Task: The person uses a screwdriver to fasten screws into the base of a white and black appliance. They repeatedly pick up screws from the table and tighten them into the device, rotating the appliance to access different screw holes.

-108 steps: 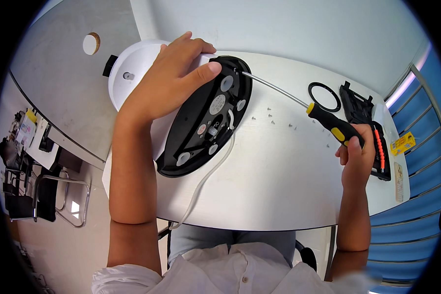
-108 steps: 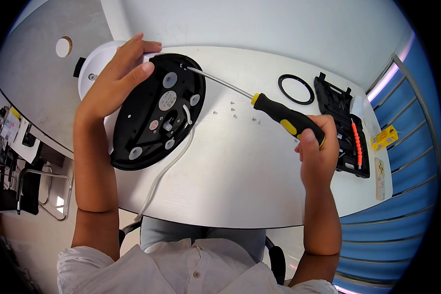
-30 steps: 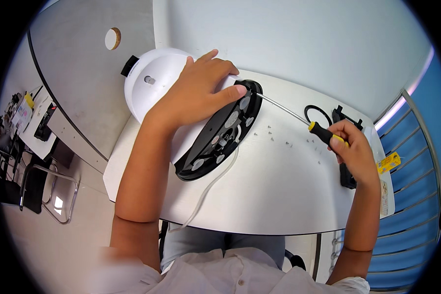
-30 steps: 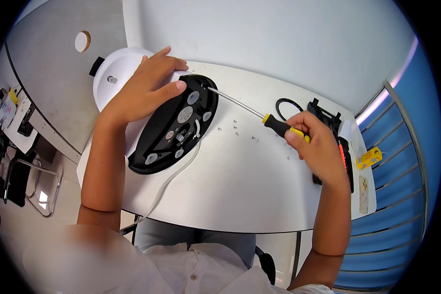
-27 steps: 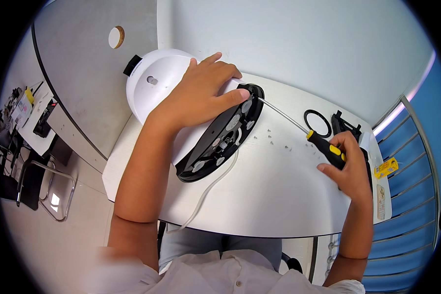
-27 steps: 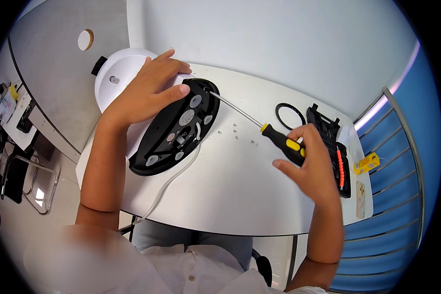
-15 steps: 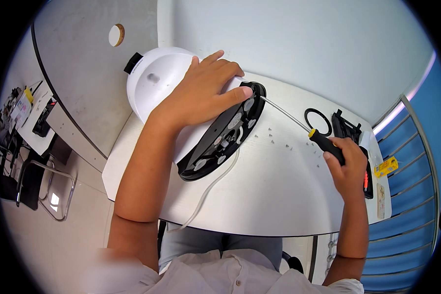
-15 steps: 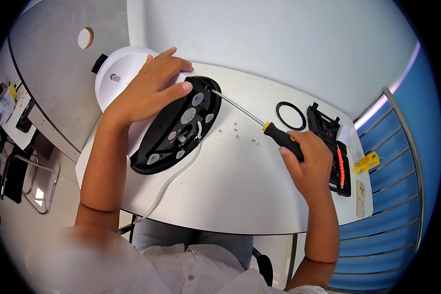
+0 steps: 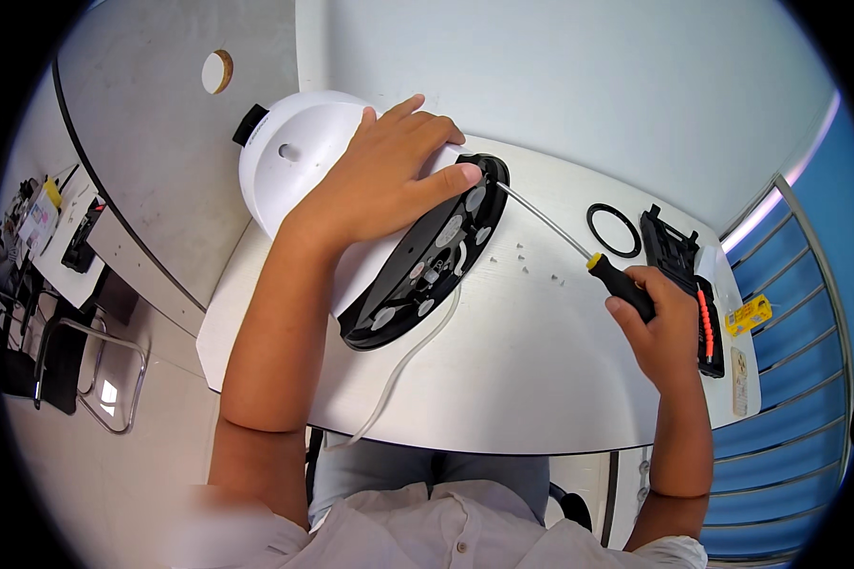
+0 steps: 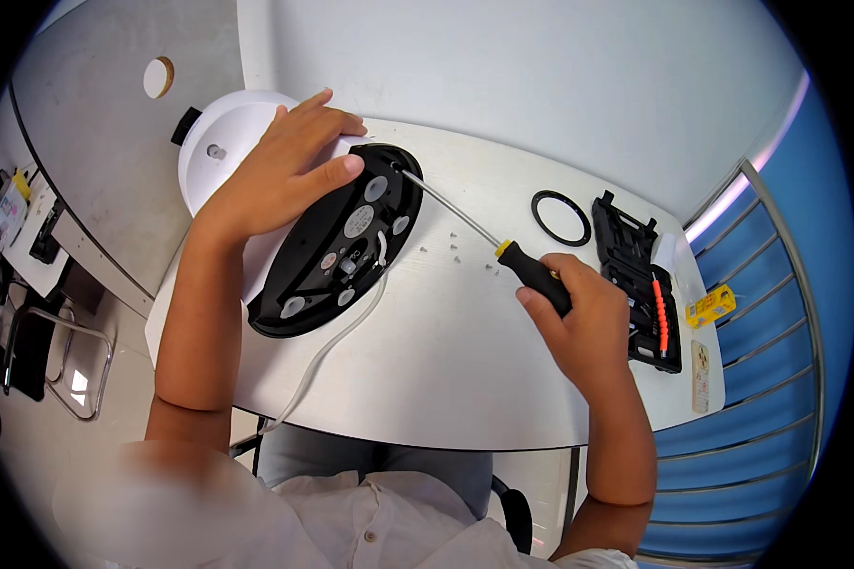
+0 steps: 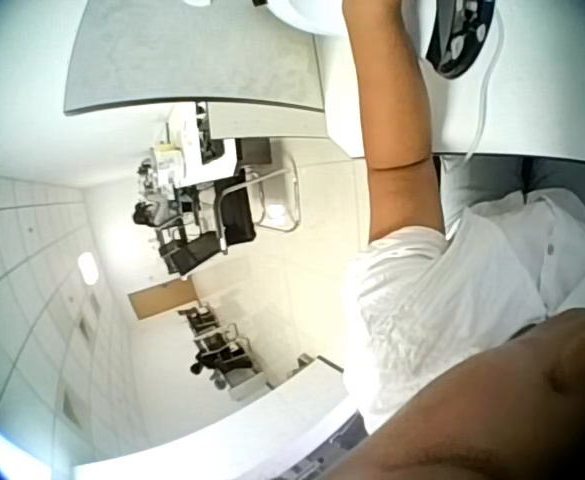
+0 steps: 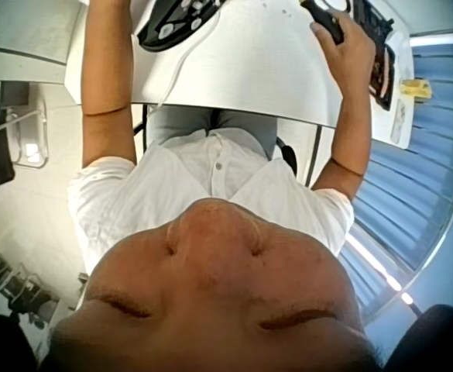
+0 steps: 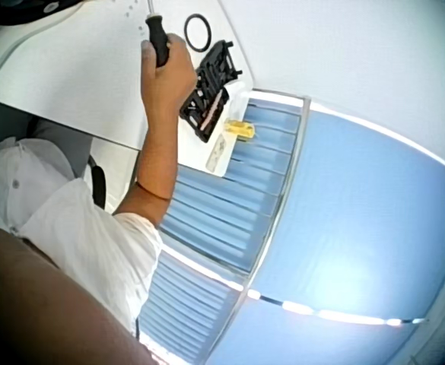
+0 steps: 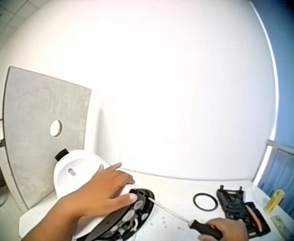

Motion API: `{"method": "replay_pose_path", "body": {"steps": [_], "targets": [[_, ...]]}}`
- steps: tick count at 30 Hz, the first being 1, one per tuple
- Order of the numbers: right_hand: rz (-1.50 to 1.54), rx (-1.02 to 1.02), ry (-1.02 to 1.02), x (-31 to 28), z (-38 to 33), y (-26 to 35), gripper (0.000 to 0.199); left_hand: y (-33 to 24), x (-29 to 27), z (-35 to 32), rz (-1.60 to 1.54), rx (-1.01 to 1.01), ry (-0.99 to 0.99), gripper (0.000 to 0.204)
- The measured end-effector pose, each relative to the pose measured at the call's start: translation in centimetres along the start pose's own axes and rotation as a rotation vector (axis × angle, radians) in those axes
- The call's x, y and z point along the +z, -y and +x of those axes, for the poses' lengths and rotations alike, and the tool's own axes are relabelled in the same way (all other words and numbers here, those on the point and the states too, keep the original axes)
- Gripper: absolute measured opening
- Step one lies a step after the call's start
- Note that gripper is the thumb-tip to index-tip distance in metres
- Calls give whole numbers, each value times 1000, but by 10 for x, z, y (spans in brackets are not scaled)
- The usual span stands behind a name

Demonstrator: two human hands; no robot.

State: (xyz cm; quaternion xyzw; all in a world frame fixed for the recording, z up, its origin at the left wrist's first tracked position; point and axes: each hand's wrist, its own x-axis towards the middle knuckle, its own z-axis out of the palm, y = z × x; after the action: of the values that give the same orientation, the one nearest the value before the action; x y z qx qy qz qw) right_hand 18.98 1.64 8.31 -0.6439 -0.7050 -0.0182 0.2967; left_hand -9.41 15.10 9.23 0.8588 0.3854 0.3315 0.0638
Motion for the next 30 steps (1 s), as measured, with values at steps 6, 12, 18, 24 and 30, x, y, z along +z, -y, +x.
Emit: {"method": "replay_pose_path", "body": {"steps": [6,12,18,24,30], "targets": [[150,42,105,-11,13,-1,24,2,1,-1,0,-7,-1,55],[269,172,207,-13,17,-5,21,3,4,0,-10,6,-27,55],[72,80,87,-10,-2,1,23,1,0,0,10,-39,11,53],[234,222,-239,-46,-20,-35,26,0,2,2,-53,-34,-11,49],[624,380,-163,32,35,-128,20,-3,0,-1,-290,33,-130,57]]}}
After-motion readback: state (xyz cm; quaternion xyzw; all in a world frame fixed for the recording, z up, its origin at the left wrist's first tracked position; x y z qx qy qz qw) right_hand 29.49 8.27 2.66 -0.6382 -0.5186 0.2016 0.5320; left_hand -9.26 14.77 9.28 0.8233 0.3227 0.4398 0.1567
